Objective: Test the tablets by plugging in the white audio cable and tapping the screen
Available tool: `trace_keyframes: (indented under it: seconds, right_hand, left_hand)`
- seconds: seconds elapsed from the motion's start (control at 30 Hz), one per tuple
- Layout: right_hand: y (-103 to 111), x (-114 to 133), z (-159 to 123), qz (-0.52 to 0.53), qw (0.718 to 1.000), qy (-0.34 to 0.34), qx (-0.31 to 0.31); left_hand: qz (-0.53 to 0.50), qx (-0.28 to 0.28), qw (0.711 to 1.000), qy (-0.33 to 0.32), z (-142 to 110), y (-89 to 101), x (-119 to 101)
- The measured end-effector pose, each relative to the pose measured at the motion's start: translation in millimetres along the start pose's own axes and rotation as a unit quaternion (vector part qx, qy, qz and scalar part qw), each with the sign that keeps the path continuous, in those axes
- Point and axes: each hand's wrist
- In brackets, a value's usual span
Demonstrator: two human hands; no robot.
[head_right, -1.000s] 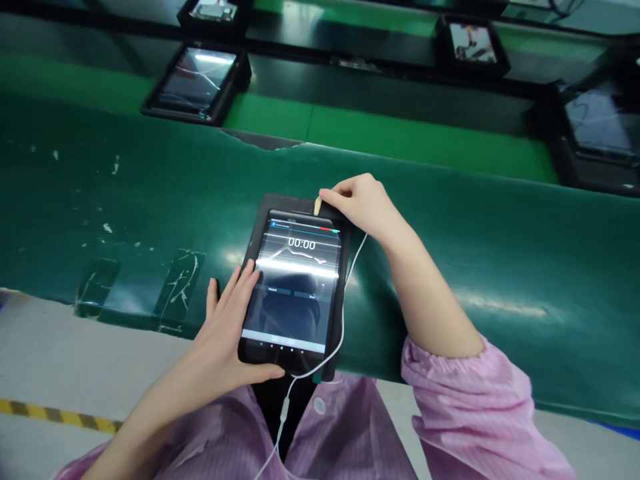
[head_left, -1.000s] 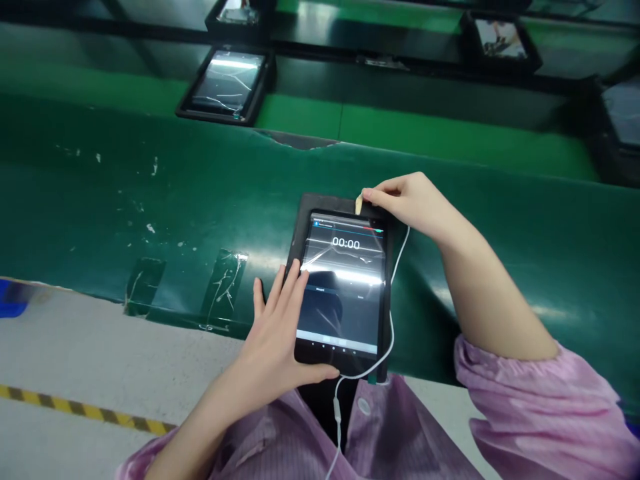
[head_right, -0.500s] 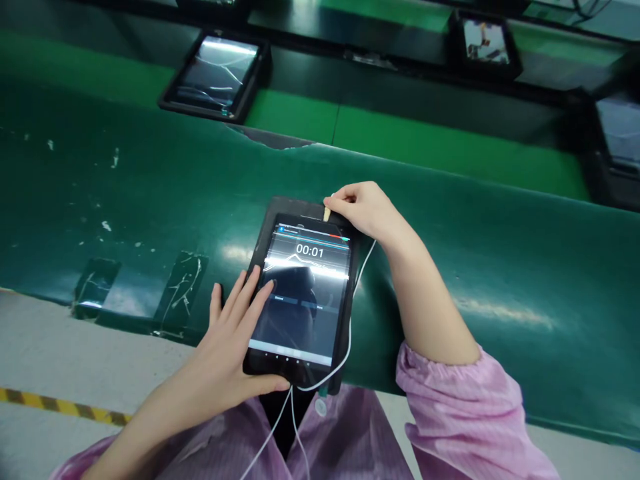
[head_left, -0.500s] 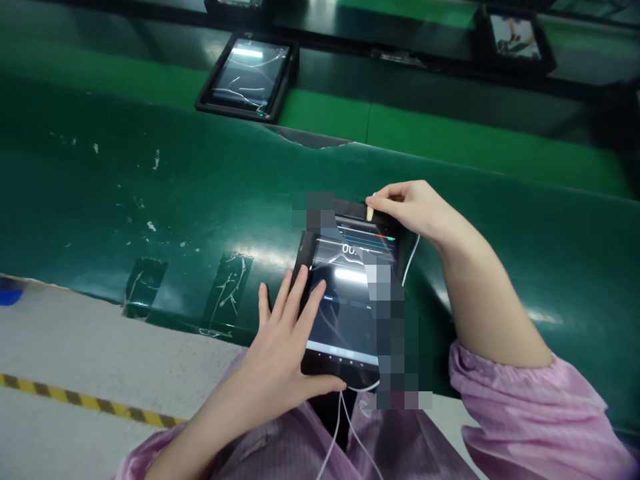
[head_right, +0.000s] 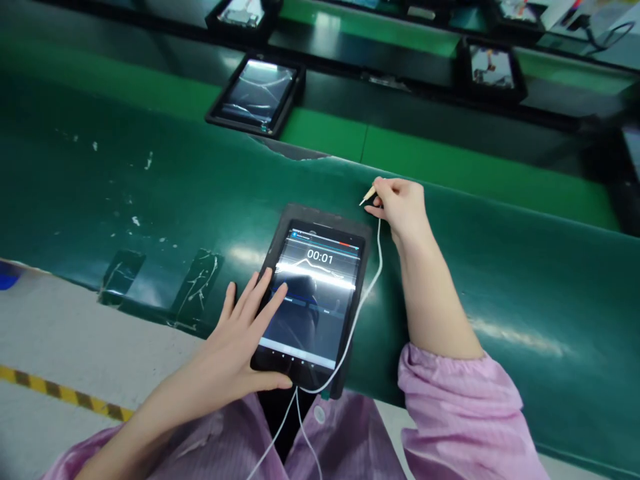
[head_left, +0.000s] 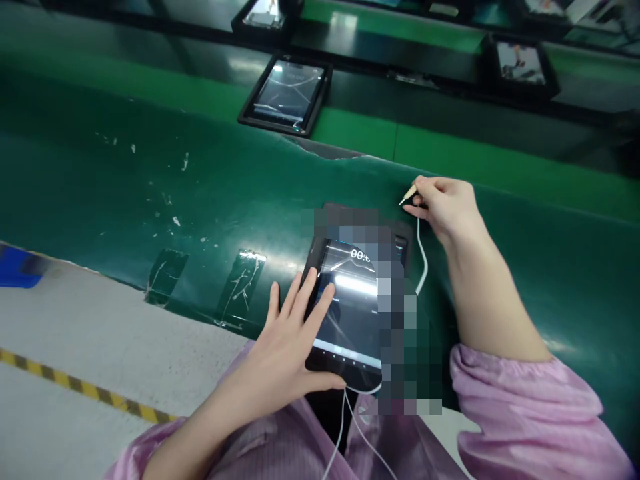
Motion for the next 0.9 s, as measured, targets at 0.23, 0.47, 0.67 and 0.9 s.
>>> trace_keyframes:
  seconds: [0.23, 0.47, 0.67, 0.9]
  right_hand:
    - [32, 10, -38, -0.084, 0.959, 0.142, -0.231]
    - [86, -24, -61, -0.207, 0.917, 0.182, -0.287]
    - [93, -23, -59, -0.196, 0.909, 0.204, -0.306]
    - [97, -26, -56, -0.189, 0.909, 0.224, -0.296]
  left_hand:
    - [0.008, -0.045, 0.999, -0.004, -5, -4.9, 8]
    - [0.029, -0.045, 0.998, -0.02, 33, 2.7, 6]
    - [0.04, -0.061, 0.996, -0.047, 135, 28.2, -22]
    - [0.072, -0.104, 0.991, -0.038, 264, 53.2, -65]
Point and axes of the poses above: each hand's wrist, its own z-axis towards the middle knuckle, its own y-axis out of the back of the hand, x = y × z, and after that the axes turned 10 degrees about y, right-handed
